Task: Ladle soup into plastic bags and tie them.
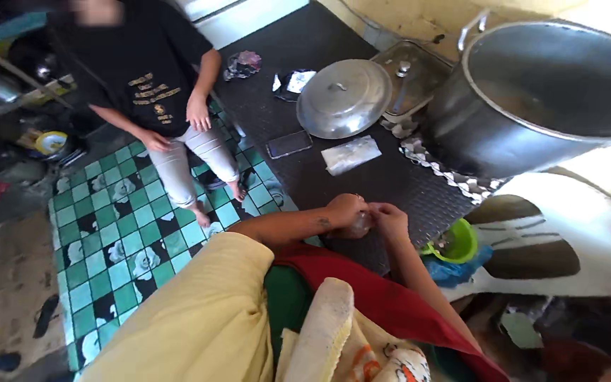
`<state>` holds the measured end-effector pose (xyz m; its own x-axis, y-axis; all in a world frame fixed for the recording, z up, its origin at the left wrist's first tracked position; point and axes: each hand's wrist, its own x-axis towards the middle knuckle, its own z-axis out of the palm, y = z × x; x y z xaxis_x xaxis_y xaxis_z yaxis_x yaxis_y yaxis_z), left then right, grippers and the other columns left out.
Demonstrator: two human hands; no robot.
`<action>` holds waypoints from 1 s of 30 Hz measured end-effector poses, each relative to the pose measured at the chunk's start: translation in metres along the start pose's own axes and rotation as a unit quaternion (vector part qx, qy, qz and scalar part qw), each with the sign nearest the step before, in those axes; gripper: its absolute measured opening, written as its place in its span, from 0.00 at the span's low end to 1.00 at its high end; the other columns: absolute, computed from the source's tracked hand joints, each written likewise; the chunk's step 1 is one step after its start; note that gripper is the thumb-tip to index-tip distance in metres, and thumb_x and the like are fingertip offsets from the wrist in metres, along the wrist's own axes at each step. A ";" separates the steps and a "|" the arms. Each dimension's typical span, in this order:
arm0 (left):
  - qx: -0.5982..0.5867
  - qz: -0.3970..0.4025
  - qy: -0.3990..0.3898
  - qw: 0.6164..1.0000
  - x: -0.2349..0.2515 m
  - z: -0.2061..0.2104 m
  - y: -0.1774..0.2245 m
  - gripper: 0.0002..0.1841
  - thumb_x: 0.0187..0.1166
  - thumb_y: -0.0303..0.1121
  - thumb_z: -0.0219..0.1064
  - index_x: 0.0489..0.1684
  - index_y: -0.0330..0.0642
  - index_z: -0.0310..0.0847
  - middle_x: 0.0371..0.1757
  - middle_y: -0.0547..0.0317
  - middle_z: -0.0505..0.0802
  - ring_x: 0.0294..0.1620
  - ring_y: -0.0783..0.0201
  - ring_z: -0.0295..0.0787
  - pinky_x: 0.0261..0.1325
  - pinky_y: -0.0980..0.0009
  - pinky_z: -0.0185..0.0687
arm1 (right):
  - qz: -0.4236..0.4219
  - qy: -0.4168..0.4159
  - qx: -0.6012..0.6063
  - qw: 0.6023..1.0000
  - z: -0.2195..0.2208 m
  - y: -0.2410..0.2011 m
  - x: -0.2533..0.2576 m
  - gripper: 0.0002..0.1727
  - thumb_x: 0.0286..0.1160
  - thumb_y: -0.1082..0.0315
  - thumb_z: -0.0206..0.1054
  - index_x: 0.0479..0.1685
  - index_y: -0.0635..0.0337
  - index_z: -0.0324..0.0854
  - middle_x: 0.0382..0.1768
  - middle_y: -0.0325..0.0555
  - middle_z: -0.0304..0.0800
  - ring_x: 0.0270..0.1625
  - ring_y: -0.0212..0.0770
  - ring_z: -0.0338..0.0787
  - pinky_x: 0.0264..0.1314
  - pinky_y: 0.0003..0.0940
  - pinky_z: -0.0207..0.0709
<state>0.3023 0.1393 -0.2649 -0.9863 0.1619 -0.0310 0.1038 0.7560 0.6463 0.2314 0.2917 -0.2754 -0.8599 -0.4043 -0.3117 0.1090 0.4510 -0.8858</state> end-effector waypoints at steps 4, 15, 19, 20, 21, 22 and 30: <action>-0.113 -0.084 0.049 0.989 -0.002 -0.002 0.005 0.13 0.85 0.27 0.59 0.55 0.31 0.90 0.58 0.40 0.93 0.66 0.48 0.88 0.76 0.53 0.75 | -0.126 0.089 -0.013 0.988 0.015 0.006 -0.014 0.10 0.79 0.73 0.68 0.49 0.73 0.88 0.45 0.58 0.94 0.47 0.40 0.93 0.58 0.38 0.86; -0.455 -0.370 0.164 0.794 0.002 0.022 0.031 0.11 0.82 0.26 0.65 0.57 0.37 0.86 0.58 0.46 0.89 0.56 0.59 0.84 0.60 0.61 0.80 | -0.321 0.176 -0.062 0.929 0.030 0.034 -0.017 0.08 0.75 0.76 0.69 0.43 0.73 0.92 0.43 0.61 0.96 0.48 0.46 0.96 0.60 0.37 0.87; -0.459 -0.380 0.141 0.791 0.004 0.021 0.034 0.11 0.84 0.26 0.63 0.59 0.37 0.86 0.56 0.48 0.88 0.50 0.61 0.82 0.53 0.64 0.79 | -0.298 0.165 -0.085 0.936 0.030 0.029 -0.024 0.09 0.75 0.75 0.69 0.45 0.72 0.92 0.44 0.61 0.95 0.49 0.48 0.95 0.59 0.39 0.87; -0.462 -0.378 0.139 0.790 0.006 0.022 0.033 0.12 0.85 0.26 0.62 0.61 0.36 0.85 0.57 0.46 0.88 0.51 0.59 0.83 0.55 0.61 0.79 | -0.278 0.154 -0.094 0.944 0.030 0.025 -0.027 0.10 0.76 0.75 0.68 0.47 0.72 0.91 0.45 0.63 0.94 0.49 0.50 0.95 0.59 0.42 0.87; -0.468 -0.380 0.137 0.786 0.007 0.023 0.032 0.12 0.85 0.26 0.62 0.62 0.36 0.85 0.58 0.44 0.88 0.52 0.57 0.83 0.56 0.59 0.80 | -0.256 0.144 -0.095 0.951 0.030 0.023 -0.029 0.11 0.75 0.75 0.68 0.50 0.73 0.90 0.46 0.64 0.94 0.50 0.51 0.95 0.59 0.43 0.87; -0.469 -0.387 0.142 0.781 0.008 0.025 0.032 0.12 0.83 0.26 0.64 0.61 0.36 0.86 0.58 0.44 0.88 0.53 0.56 0.83 0.57 0.58 0.79 | -0.228 0.131 -0.090 0.960 0.031 0.021 -0.031 0.14 0.74 0.75 0.68 0.53 0.74 0.88 0.48 0.64 0.93 0.52 0.51 0.94 0.61 0.43 0.86; -0.413 -0.389 0.128 0.813 0.012 0.028 0.023 0.10 0.79 0.29 0.70 0.54 0.36 0.87 0.56 0.44 0.90 0.55 0.54 0.85 0.60 0.54 0.81 | -0.128 0.142 -0.023 0.981 0.035 0.013 -0.028 0.33 0.64 0.80 0.73 0.72 0.74 0.66 0.58 0.66 0.83 0.54 0.51 0.90 0.58 0.44 0.86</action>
<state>0.2961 0.1762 -0.2721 -0.7178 -0.3785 -0.5844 -0.5819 -0.1349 0.8020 0.2745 0.2811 -0.2904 -0.9615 -0.2728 0.0328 -0.1451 0.4026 -0.9038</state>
